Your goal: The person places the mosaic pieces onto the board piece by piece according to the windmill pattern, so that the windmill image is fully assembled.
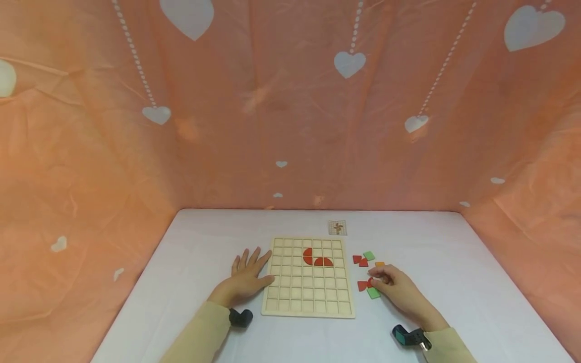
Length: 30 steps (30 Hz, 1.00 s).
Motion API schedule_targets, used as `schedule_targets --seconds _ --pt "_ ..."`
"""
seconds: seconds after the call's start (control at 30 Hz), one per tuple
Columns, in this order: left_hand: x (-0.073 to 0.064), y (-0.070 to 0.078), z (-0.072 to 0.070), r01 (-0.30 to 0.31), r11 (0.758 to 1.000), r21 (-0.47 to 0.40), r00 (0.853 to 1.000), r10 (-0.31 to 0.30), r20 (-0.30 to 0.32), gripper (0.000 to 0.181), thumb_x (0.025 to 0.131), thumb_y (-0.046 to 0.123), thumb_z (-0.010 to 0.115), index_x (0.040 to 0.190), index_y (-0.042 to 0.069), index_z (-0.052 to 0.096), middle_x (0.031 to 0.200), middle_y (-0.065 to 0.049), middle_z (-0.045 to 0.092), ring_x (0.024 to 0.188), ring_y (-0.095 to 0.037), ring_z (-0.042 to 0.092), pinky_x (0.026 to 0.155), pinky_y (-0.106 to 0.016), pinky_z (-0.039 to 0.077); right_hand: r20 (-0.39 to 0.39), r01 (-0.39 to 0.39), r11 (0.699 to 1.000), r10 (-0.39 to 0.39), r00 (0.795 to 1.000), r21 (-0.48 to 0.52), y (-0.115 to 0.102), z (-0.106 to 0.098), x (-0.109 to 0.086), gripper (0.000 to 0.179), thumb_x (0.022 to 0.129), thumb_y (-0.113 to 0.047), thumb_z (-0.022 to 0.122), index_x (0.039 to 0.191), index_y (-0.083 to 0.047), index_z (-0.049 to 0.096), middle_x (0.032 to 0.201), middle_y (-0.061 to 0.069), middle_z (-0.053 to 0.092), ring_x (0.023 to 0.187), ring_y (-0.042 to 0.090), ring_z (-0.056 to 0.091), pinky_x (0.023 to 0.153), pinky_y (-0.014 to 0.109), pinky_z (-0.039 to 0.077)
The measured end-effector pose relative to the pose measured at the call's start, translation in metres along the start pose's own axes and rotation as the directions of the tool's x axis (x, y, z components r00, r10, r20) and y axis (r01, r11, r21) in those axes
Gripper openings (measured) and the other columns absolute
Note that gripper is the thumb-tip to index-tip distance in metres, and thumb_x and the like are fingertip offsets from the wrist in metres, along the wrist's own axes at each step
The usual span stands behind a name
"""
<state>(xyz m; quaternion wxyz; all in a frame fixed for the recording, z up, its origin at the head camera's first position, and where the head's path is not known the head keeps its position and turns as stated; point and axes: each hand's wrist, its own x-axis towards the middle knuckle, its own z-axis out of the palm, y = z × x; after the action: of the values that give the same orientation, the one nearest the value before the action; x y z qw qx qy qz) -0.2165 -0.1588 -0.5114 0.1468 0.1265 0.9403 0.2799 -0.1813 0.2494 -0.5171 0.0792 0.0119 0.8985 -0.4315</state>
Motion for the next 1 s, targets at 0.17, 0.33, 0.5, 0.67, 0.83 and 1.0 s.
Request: schedule_targets --seconds 0.17,0.33,0.5,0.67,0.83,1.0 --pt "0.000 -0.001 -0.001 0.002 1.000 -0.002 1.000 -0.002 0.006 0.073 0.095 0.045 0.055 0.155 0.020 0.023 0.161 -0.014 0.004 0.144 -0.039 -0.013 0.111 -0.056 -0.013 -0.004 0.011 1.000 -0.012 1.000 -0.024 -0.002 0.000 0.000 0.028 0.093 -0.030 0.066 0.117 -0.017 0.065 0.095 0.002 0.056 0.089 0.019 0.048 0.072 0.031 0.041" --pt "0.000 -0.002 -0.002 0.011 1.000 -0.015 1.000 -0.011 0.004 0.073 0.095 0.044 0.056 0.155 0.020 0.023 0.161 -0.014 0.003 0.144 -0.038 -0.014 0.111 -0.055 -0.014 -0.014 0.028 0.999 -0.029 0.999 -0.038 -0.003 0.001 0.000 0.026 0.094 -0.029 0.065 0.115 -0.016 0.066 0.093 0.001 0.056 0.087 0.019 0.048 0.071 0.032 0.041" --pt "0.001 -0.005 0.002 0.001 1.000 -0.007 1.000 -0.001 0.002 0.073 0.095 0.045 0.054 0.155 0.021 0.023 0.161 -0.013 0.003 0.145 -0.037 -0.014 0.111 -0.055 -0.014 -0.033 0.009 0.999 -0.010 0.999 -0.032 -0.004 0.003 -0.001 0.028 0.092 -0.030 0.067 0.115 -0.014 0.066 0.096 0.001 0.057 0.088 0.019 0.048 0.073 0.032 0.042" --pt "0.001 -0.006 0.004 -0.001 1.000 -0.004 1.000 0.001 0.005 0.073 0.095 0.046 0.055 0.155 0.020 0.023 0.161 -0.014 0.003 0.145 -0.037 -0.013 0.111 -0.055 -0.013 -0.070 -0.010 0.998 0.006 0.998 -0.062 -0.005 0.008 -0.004 0.035 0.090 -0.037 0.068 0.115 -0.011 0.065 0.106 0.003 0.059 0.092 0.019 0.050 0.077 0.033 0.045" --pt "0.002 -0.006 0.004 0.014 1.000 0.018 1.000 -0.014 0.003 0.073 0.095 0.047 0.054 0.156 0.022 0.021 0.162 -0.012 0.002 0.145 -0.036 -0.015 0.112 -0.054 -0.013 -0.126 -0.026 0.993 0.012 0.992 -0.115 -0.010 0.013 -0.007 0.035 0.090 -0.035 0.070 0.109 -0.007 0.064 0.106 0.007 0.059 0.094 0.022 0.052 0.079 0.037 0.046" --pt "0.001 -0.005 0.002 0.006 1.000 0.005 1.000 -0.006 0.010 0.073 0.095 0.046 0.054 0.156 0.020 0.022 0.162 -0.013 0.002 0.144 -0.036 -0.015 0.111 -0.054 -0.014 -0.168 -0.064 0.988 0.040 0.985 -0.141 -0.018 0.016 -0.009 0.032 0.089 -0.030 0.071 0.103 -0.002 0.064 0.099 0.010 0.059 0.090 0.025 0.052 0.078 0.040 0.046"
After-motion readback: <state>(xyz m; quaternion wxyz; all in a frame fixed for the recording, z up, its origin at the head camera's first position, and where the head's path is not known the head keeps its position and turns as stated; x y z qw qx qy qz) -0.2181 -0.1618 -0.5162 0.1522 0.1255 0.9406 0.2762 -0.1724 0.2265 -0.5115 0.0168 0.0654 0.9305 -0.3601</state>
